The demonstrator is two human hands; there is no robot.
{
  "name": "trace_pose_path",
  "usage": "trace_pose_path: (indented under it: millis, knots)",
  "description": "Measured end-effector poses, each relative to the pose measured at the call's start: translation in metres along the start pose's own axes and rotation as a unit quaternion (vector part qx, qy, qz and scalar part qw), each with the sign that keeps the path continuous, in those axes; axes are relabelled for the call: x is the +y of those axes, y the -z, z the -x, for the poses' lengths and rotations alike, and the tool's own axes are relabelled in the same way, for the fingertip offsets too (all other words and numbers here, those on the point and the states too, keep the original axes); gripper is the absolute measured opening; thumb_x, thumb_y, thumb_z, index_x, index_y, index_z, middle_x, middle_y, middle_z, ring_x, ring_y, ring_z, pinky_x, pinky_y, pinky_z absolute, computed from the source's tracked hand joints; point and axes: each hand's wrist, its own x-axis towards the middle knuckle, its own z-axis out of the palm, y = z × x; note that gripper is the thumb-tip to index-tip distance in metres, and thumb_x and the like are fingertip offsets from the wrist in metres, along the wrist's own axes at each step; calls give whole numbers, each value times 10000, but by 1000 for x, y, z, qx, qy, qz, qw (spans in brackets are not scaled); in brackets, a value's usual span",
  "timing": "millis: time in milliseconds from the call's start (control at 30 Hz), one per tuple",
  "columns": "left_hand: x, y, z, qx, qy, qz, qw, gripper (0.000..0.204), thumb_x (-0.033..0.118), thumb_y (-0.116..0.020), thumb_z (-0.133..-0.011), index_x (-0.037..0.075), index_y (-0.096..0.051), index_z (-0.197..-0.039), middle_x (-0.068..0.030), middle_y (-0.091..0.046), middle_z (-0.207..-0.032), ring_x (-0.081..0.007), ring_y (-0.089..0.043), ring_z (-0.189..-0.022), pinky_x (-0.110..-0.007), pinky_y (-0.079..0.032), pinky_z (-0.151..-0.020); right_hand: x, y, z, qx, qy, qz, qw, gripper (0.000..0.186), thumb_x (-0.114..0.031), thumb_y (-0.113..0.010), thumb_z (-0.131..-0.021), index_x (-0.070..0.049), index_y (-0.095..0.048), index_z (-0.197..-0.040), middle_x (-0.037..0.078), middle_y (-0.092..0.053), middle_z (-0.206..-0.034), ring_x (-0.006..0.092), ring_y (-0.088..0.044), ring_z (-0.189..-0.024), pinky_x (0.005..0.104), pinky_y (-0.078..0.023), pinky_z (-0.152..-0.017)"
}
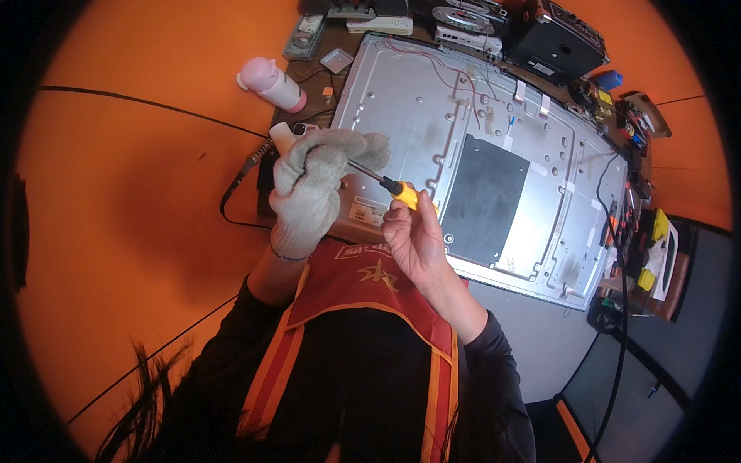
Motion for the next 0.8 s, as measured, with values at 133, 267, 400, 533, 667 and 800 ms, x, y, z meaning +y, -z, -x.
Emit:
trace_pose_path:
  millis: [133, 267, 400, 533, 667, 800]
  knots:
    - [2, -4, 3, -26, -34, 8, 999, 228, -15, -480, -910, -79, -598, -1095, -168, -669, -1067, -202, -647, -990, -299, -503, -908, 2, 0, 1, -19, -9, 13, 1000, 272, -321, -553, -958, -104, -575, -1120, 101, -634, -902, 125, -585, -742, 238, -502, -687]
    - [0, -12, 8, -50, -39, 72, 995, 257, -48, -488, -897, -85, -580, -1135, -181, -651, -1112, -216, -632, -1040, -305, -500, -926, 2, 3, 0, -46, -50, -38, 997, 281, -340, -555, -954, -105, -587, -1105, 89, -627, -879, 113, -574, -728, 230, -489, -667]
    - [2, -17, 11, -64, -44, 14, 997, 291, -90, -499, -881, -86, -566, -1165, -188, -640, -1131, -225, -627, -1055, -297, -506, -917, 0, 6, -1, -50, -70, -71, 994, 295, -353, -562, -949, -93, -602, -1084, 73, -611, -844, 103, -560, -709, 200, -476, -626]
    - [-5, -17, 14, -52, -29, 61, 996, 308, -98, -502, -877, -91, -555, -1181, -188, -640, -1130, -231, -627, -1054, -299, -510, -910, 0, 7, 1, -46, -79, -94, 991, 320, -368, -565, -944, -81, -609, -1079, 60, -595, -812, 99, -548, -693, 176, -466, -597]
    - [-16, -9, 21, -60, -46, 121, 990, 387, 97, -470, -913, -107, -492, -1240, -227, -592, -1193, -304, -589, -1111, -386, -478, -960, 0, 6, 2, -55, -79, -91, 991, 332, -376, -562, -944, -77, -611, -1081, 58, -592, -807, 100, -550, -692, 179, -468, -600]
    - [-25, 0, 28, -57, 16, 183, 981, 654, 416, -418, -926, -112, -405, -1311, -293, -503, -1284, -407, -521, -1186, -501, -425, -1007, 0, 5, 2, -62, -81, -92, 990, 330, -378, -561, -944, -83, -609, -1086, 57, -590, -802, 102, -555, -698, 181, -470, -603]
